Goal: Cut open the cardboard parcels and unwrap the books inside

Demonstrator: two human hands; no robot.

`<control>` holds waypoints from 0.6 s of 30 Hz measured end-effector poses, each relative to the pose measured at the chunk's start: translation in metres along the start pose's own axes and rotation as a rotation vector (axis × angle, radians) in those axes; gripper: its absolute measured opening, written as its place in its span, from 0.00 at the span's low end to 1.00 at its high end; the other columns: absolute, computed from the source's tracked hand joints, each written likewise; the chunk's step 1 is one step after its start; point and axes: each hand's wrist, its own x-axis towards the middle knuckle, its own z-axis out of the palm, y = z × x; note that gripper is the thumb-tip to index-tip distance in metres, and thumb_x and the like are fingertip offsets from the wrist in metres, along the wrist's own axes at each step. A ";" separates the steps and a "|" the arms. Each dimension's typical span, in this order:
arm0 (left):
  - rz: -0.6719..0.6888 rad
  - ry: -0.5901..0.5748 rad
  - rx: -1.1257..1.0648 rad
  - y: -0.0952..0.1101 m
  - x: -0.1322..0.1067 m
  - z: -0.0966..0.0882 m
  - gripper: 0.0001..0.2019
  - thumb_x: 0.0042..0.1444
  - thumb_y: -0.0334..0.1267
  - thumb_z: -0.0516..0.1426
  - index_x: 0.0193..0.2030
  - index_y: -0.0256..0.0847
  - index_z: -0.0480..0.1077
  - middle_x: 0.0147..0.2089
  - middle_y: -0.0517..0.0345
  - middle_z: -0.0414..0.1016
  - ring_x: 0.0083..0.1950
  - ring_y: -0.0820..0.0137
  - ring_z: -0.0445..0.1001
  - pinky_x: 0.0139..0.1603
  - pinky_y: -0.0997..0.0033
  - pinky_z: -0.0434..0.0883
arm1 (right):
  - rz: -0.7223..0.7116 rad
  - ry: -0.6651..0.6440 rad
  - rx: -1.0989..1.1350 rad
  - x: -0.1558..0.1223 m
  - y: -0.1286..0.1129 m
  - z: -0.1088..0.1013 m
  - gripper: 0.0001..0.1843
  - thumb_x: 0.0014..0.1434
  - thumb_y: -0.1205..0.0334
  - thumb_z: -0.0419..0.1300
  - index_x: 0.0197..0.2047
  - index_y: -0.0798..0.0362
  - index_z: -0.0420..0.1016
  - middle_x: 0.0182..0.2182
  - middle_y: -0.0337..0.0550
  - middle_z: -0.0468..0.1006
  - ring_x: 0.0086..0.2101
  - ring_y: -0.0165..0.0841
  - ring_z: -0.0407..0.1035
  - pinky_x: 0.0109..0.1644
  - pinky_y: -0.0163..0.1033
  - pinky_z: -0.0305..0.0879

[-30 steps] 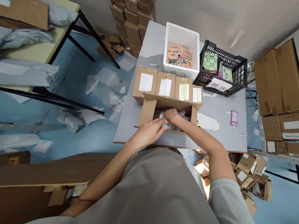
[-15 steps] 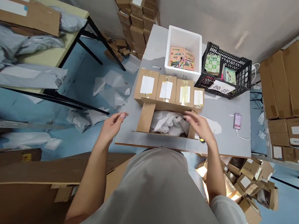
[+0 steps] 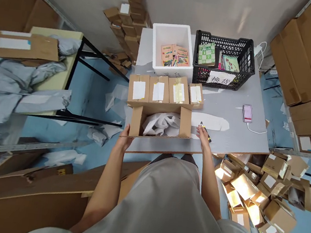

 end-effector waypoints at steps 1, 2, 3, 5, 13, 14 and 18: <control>-0.026 0.018 -0.022 0.000 -0.005 0.003 0.32 0.61 0.71 0.64 0.51 0.42 0.82 0.50 0.42 0.87 0.55 0.53 0.84 0.53 0.56 0.82 | 0.020 -0.037 0.004 0.003 -0.001 0.001 0.33 0.66 0.29 0.66 0.60 0.46 0.85 0.65 0.53 0.85 0.65 0.48 0.78 0.72 0.55 0.75; -0.052 0.040 -0.041 0.000 -0.010 0.005 0.30 0.63 0.70 0.63 0.53 0.43 0.82 0.50 0.43 0.87 0.54 0.54 0.84 0.53 0.58 0.82 | 0.038 -0.078 0.004 0.004 -0.003 0.002 0.33 0.67 0.30 0.66 0.59 0.47 0.85 0.64 0.54 0.86 0.65 0.48 0.78 0.72 0.55 0.74; -0.068 0.062 -0.053 -0.001 -0.015 0.006 0.29 0.64 0.68 0.63 0.54 0.44 0.82 0.50 0.45 0.87 0.54 0.56 0.84 0.53 0.59 0.82 | 0.048 -0.118 0.001 0.005 -0.004 0.002 0.33 0.68 0.30 0.66 0.59 0.48 0.86 0.63 0.55 0.87 0.65 0.48 0.79 0.73 0.55 0.74; -0.054 0.106 -0.048 -0.003 -0.027 0.007 0.27 0.65 0.67 0.63 0.55 0.46 0.81 0.49 0.47 0.87 0.54 0.57 0.83 0.52 0.61 0.82 | 0.036 -0.175 -0.012 0.004 -0.006 0.002 0.33 0.68 0.30 0.65 0.58 0.50 0.87 0.62 0.56 0.88 0.66 0.49 0.79 0.74 0.56 0.73; 0.054 0.184 0.062 -0.013 -0.082 0.003 0.18 0.63 0.57 0.63 0.45 0.44 0.80 0.46 0.47 0.86 0.54 0.55 0.84 0.53 0.60 0.84 | -0.161 -0.213 0.009 -0.041 -0.005 -0.033 0.43 0.63 0.22 0.65 0.62 0.49 0.87 0.63 0.55 0.87 0.69 0.52 0.75 0.75 0.59 0.69; 0.071 0.173 0.072 -0.014 -0.089 0.005 0.19 0.64 0.58 0.62 0.44 0.44 0.80 0.47 0.47 0.86 0.54 0.55 0.84 0.54 0.60 0.84 | -0.180 -0.200 0.015 -0.050 -0.002 -0.039 0.43 0.62 0.21 0.65 0.61 0.49 0.88 0.63 0.55 0.87 0.69 0.53 0.75 0.75 0.59 0.69; 0.120 0.118 0.102 -0.025 -0.117 0.016 0.23 0.65 0.61 0.60 0.47 0.42 0.80 0.51 0.46 0.87 0.55 0.57 0.85 0.57 0.59 0.82 | -0.258 -0.107 0.025 -0.094 0.018 -0.069 0.43 0.61 0.18 0.64 0.56 0.49 0.90 0.62 0.53 0.88 0.68 0.53 0.76 0.73 0.57 0.70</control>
